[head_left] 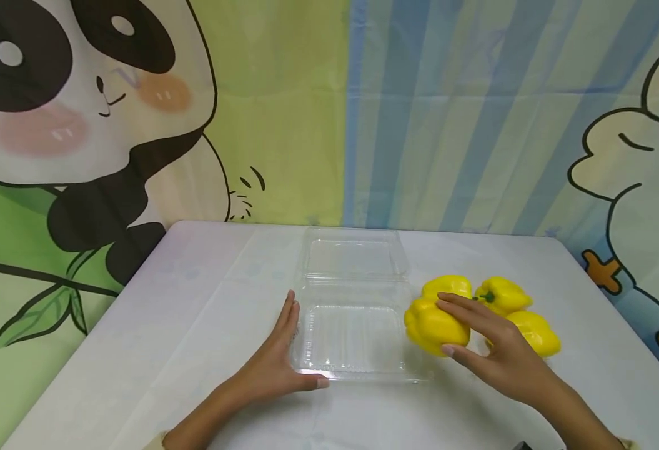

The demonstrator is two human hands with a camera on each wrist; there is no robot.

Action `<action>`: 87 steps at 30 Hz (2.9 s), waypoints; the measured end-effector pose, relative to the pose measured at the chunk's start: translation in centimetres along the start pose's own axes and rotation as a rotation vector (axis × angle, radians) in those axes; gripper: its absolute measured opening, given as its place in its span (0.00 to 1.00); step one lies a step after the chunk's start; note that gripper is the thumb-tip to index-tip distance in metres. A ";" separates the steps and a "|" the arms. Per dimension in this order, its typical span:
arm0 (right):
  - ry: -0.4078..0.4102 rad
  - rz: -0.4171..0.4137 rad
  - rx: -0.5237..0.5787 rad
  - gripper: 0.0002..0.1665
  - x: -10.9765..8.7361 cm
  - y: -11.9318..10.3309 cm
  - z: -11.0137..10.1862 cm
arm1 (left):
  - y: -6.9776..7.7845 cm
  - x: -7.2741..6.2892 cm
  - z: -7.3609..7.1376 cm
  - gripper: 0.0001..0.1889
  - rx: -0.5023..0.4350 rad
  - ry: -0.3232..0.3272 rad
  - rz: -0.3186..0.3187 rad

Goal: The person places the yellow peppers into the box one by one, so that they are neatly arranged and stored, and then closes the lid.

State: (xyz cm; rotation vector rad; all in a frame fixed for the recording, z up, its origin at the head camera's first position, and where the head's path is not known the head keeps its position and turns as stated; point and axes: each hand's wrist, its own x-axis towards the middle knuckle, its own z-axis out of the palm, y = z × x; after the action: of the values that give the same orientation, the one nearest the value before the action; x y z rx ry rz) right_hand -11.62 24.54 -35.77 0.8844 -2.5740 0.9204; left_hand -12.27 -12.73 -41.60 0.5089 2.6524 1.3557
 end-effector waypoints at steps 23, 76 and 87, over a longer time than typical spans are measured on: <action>-0.059 -0.018 0.084 0.35 2.3 -2.6 4.0 | 0.0 0.0 0.6 0.73 -0.029 0.042 -0.020; -0.284 -0.059 0.153 0.38 6.4 -6.0 11.0 | 0.0 -0.2 1.2 0.70 -0.134 0.001 0.025; -0.390 -0.062 0.048 0.33 6.9 -6.4 11.3 | 0.3 -0.3 1.1 0.69 -0.106 0.002 0.010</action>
State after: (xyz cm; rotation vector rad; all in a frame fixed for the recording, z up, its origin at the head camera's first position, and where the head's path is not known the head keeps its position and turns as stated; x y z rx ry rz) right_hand -13.46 10.17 -38.34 1.2587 -2.8320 0.8674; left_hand -11.66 -11.88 -42.01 0.5086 2.5655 1.4911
